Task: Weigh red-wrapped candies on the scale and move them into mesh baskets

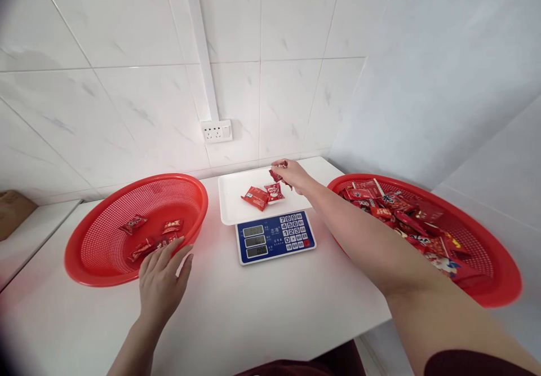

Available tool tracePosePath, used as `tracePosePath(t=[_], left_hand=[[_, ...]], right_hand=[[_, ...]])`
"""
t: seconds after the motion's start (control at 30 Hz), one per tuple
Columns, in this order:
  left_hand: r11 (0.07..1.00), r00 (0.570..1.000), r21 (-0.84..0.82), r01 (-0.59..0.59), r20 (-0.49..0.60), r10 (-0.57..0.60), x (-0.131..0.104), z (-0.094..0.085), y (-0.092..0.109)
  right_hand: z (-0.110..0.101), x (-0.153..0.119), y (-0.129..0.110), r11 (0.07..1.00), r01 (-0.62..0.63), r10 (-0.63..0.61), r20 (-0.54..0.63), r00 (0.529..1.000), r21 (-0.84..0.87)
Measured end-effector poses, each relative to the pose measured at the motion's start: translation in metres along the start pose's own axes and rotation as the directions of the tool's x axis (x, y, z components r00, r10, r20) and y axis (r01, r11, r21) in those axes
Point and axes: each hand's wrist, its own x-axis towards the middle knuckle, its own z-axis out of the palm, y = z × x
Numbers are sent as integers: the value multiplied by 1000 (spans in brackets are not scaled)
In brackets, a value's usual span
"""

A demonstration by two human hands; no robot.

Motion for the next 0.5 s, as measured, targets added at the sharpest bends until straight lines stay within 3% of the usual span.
tracePosePath(t=[0.3, 0.5], left_hand=[[1000, 1000, -19, 16, 15, -15, -2, 2, 0], [1000, 1000, 3, -1, 15, 1, 0, 1, 0]], right_hand=[[-6, 11, 10, 977, 39, 2, -190, 982, 208], [1, 22, 15, 969, 4, 57, -238, 970, 249]])
